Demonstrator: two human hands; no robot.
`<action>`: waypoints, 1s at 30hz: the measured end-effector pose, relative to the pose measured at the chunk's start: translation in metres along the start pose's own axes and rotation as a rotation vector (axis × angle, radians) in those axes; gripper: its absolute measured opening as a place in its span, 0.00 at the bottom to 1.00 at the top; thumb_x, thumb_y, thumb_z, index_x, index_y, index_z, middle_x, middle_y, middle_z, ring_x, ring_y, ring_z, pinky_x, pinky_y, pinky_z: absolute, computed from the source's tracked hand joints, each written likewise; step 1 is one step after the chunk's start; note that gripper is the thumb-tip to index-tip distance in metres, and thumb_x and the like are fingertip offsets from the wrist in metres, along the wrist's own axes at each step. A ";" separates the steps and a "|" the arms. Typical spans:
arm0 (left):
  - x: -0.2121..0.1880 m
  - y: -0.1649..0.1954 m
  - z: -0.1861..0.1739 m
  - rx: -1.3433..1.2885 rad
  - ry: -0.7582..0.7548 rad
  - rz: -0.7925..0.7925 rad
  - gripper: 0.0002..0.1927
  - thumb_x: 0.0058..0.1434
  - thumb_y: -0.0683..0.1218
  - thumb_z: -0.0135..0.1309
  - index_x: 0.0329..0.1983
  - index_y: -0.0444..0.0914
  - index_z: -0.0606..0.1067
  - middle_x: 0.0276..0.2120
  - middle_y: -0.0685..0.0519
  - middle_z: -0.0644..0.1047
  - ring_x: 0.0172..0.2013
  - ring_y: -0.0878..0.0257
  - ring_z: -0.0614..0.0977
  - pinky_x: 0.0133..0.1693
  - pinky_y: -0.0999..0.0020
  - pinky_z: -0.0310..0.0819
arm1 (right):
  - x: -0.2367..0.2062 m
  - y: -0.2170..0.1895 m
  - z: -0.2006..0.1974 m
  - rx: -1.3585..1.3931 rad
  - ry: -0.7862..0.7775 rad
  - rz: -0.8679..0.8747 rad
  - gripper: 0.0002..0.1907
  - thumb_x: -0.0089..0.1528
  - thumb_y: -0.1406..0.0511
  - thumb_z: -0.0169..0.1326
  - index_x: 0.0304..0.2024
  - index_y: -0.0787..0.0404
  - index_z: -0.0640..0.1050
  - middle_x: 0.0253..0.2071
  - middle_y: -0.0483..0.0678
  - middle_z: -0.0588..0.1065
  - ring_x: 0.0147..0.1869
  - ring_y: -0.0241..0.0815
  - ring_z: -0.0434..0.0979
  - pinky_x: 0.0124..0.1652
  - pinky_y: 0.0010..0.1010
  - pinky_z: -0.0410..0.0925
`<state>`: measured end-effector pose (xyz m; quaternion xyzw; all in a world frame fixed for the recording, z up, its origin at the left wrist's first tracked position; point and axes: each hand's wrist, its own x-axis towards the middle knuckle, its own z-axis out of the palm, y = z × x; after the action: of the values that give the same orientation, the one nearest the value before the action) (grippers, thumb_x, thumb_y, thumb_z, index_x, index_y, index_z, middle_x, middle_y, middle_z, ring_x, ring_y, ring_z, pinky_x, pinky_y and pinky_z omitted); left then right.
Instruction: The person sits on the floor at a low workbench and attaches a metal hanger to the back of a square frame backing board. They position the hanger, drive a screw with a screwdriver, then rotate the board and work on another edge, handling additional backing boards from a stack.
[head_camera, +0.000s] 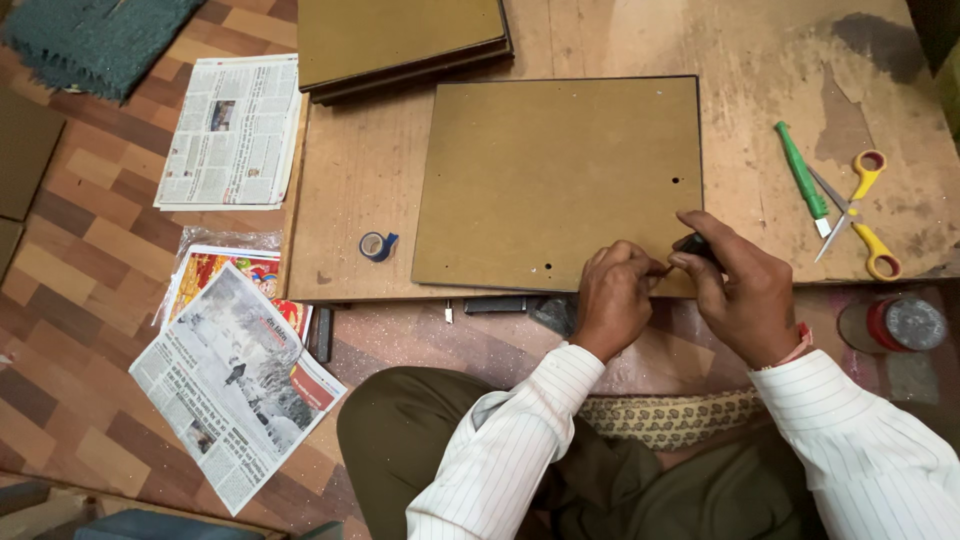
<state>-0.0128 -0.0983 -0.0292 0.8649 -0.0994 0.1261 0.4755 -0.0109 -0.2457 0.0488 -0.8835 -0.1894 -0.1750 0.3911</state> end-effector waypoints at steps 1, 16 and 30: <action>0.000 0.000 0.000 -0.001 -0.002 0.001 0.08 0.57 0.36 0.57 0.38 0.39 0.83 0.36 0.51 0.77 0.44 0.51 0.78 0.50 0.57 0.70 | 0.000 0.000 0.000 -0.001 0.002 -0.006 0.21 0.63 0.74 0.60 0.60 0.61 0.77 0.41 0.54 0.80 0.43 0.44 0.83 0.42 0.32 0.74; 0.016 -0.010 -0.003 -0.061 -0.124 0.036 0.14 0.57 0.38 0.56 0.45 0.42 0.81 0.37 0.45 0.82 0.39 0.44 0.84 0.42 0.52 0.79 | 0.003 0.000 0.007 -0.024 0.040 0.071 0.11 0.62 0.69 0.66 0.45 0.64 0.79 0.38 0.53 0.80 0.40 0.44 0.83 0.40 0.32 0.73; 0.020 -0.013 -0.002 -0.062 -0.171 -0.032 0.12 0.59 0.43 0.58 0.46 0.45 0.83 0.38 0.47 0.83 0.39 0.48 0.85 0.43 0.54 0.80 | 0.001 0.013 0.009 0.039 0.039 0.090 0.09 0.62 0.70 0.67 0.41 0.67 0.80 0.36 0.51 0.81 0.39 0.38 0.83 0.42 0.28 0.74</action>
<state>0.0092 -0.0909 -0.0321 0.8588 -0.1299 0.0410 0.4939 -0.0021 -0.2462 0.0355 -0.8797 -0.1450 -0.1708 0.4194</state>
